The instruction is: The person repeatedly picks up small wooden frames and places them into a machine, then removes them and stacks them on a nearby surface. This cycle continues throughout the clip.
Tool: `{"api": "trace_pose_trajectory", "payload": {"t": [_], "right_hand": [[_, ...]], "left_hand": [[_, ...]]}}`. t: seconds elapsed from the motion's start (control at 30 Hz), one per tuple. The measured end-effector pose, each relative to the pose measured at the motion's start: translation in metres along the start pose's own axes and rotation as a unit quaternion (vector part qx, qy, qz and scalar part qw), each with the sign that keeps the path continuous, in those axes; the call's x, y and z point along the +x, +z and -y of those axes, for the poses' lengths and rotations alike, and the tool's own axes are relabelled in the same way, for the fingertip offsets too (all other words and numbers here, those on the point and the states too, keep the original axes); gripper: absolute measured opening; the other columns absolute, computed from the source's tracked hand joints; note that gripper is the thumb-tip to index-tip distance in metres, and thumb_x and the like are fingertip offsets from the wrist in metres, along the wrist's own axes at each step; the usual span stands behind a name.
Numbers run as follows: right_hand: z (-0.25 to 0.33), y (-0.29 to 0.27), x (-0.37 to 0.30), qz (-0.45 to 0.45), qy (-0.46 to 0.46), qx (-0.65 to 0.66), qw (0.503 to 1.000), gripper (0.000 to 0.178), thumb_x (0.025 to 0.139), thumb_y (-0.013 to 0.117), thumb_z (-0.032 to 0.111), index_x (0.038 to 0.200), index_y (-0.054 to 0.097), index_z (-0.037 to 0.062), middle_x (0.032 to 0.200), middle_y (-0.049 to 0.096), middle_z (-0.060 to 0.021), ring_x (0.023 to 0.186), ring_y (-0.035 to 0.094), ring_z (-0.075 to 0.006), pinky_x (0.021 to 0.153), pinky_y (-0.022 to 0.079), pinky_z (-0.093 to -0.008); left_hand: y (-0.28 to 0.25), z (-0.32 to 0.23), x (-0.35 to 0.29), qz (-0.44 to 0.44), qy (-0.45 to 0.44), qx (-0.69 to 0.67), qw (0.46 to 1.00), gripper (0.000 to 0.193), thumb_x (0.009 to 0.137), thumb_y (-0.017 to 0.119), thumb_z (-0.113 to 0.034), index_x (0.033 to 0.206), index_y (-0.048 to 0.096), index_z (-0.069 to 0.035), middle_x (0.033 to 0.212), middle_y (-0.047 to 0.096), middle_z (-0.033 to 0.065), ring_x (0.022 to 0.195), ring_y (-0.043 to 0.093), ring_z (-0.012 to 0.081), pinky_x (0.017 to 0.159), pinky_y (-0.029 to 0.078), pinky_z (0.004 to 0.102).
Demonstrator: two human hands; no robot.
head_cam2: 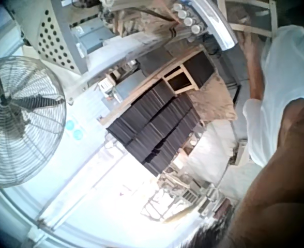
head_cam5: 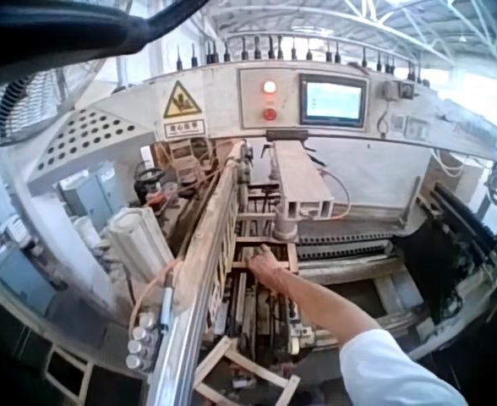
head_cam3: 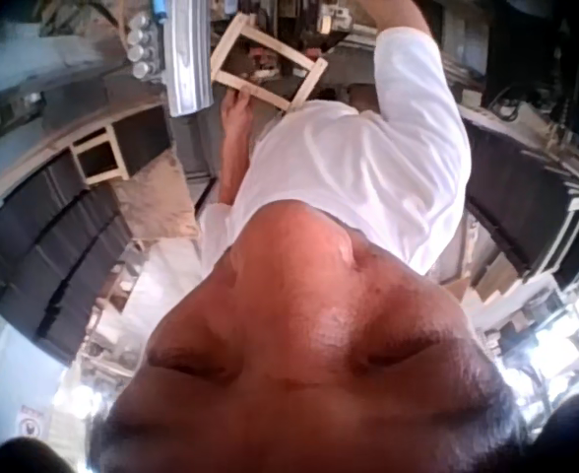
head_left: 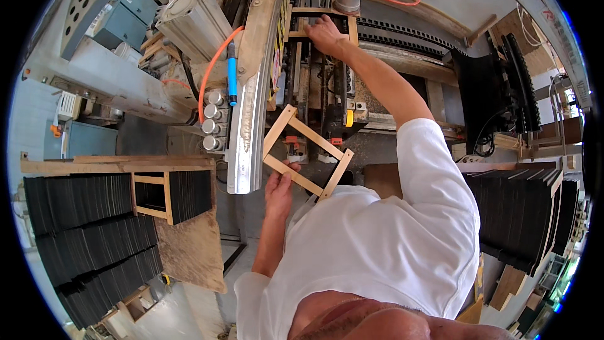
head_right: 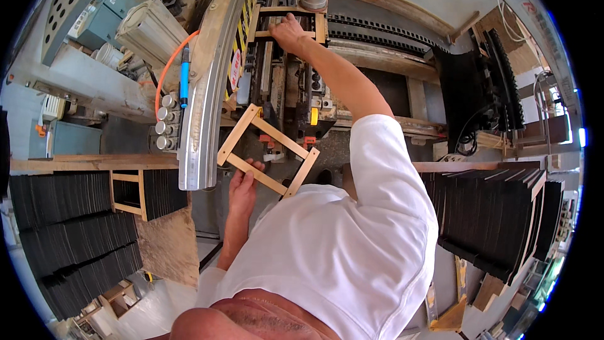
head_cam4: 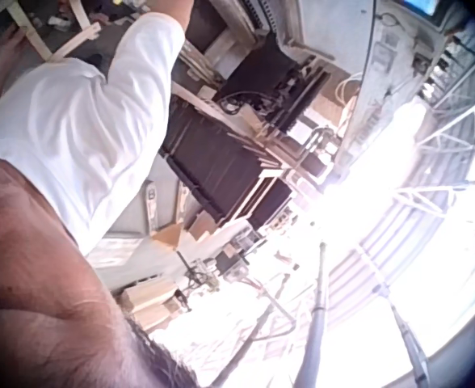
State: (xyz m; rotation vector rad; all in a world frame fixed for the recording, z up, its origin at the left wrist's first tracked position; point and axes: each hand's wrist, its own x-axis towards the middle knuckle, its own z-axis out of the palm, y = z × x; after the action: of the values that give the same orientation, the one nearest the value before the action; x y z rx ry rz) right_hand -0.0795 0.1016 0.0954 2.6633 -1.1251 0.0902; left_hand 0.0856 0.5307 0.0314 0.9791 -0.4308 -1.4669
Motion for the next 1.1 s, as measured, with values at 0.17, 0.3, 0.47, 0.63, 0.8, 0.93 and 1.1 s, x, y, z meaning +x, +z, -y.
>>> {"api": "trace_pose_trajectory", "payload": {"t": [0.17,0.3,0.47,0.63,0.8,0.93,1.1], "right_hand": [[-0.008,-0.003,0.028,0.021,0.021,-0.075,0.997,0.029,0.079,0.065,0.012,0.107,0.06,0.006,0.087,0.07,-0.0117,0.095,0.061,-0.0296,0.09,0.036,-0.0437],[-0.024,0.003,0.059,0.066,0.052,-0.095,0.992,0.039,0.078,0.065,0.007,0.116,0.058,0.0062,0.088,0.069,-0.0125,0.1,0.06,-0.0312,0.098,0.034,-0.0477],[-0.052,0.024,0.089,0.035,0.077,-0.068,0.994,0.027,0.081,0.06,0.004,0.108,0.061,0.0095,0.088,0.068,-0.0118,0.097,0.061,-0.0308,0.099,0.033,-0.0478],[-0.067,0.032,0.104,0.063,0.078,0.002,0.995,0.022,0.084,0.06,0.006,0.105,0.062,0.0091,0.099,0.067,-0.0123,0.098,0.063,-0.0321,0.097,0.036,-0.0531],[-0.074,0.05,0.118,0.049,0.074,0.064,0.994,0.026,0.085,0.061,0.009,0.11,0.055,0.0072,0.099,0.066,-0.0136,0.095,0.064,-0.0338,0.086,0.043,-0.0528],[-0.09,0.071,0.124,0.019,0.043,0.085,0.995,0.026,0.088,0.061,0.013,0.111,0.052,0.0062,0.093,0.064,-0.0159,0.09,0.063,-0.0388,0.068,0.048,-0.0546],[-0.086,0.084,0.128,0.04,0.057,0.086,0.994,0.039,0.085,0.06,0.008,0.122,0.048,0.0107,0.101,0.064,-0.0159,0.093,0.062,-0.0393,0.076,0.049,-0.057]], "left_hand": [[-0.022,-0.007,-0.008,-0.032,-0.006,-0.019,0.999,0.039,0.095,0.054,-0.007,0.132,0.045,0.002,0.122,0.058,0.014,0.118,0.055,0.0264,0.108,0.038,0.0394],[-0.034,-0.008,-0.013,-0.076,0.008,-0.034,0.997,0.037,0.094,0.058,-0.009,0.127,0.047,0.003,0.119,0.059,0.0143,0.117,0.055,0.0279,0.107,0.04,0.0409],[-0.049,0.002,-0.017,-0.127,0.044,-0.028,0.991,0.038,0.093,0.06,-0.011,0.126,0.048,0.002,0.118,0.059,0.0136,0.115,0.056,0.0277,0.106,0.041,0.0409],[-0.051,0.016,-0.015,-0.172,0.052,-0.048,0.983,0.036,0.093,0.06,-0.01,0.125,0.049,0.002,0.117,0.06,0.0123,0.114,0.056,0.0274,0.105,0.041,0.0406],[-0.036,0.02,-0.007,-0.179,0.029,-0.089,0.979,0.033,0.091,0.063,-0.01,0.121,0.053,-0.003,0.115,0.058,0.0094,0.112,0.056,0.0245,0.105,0.041,0.0412],[-0.026,0.025,-0.004,-0.181,0.029,-0.09,0.979,0.033,0.092,0.063,-0.013,0.121,0.053,-0.002,0.116,0.06,0.01,0.112,0.056,0.0249,0.105,0.04,0.0396],[-0.019,0.037,0.005,-0.193,-0.004,-0.081,0.978,0.034,0.092,0.064,-0.015,0.12,0.053,0.0,0.117,0.06,0.0103,0.112,0.056,0.0252,0.105,0.04,0.0404]]}}
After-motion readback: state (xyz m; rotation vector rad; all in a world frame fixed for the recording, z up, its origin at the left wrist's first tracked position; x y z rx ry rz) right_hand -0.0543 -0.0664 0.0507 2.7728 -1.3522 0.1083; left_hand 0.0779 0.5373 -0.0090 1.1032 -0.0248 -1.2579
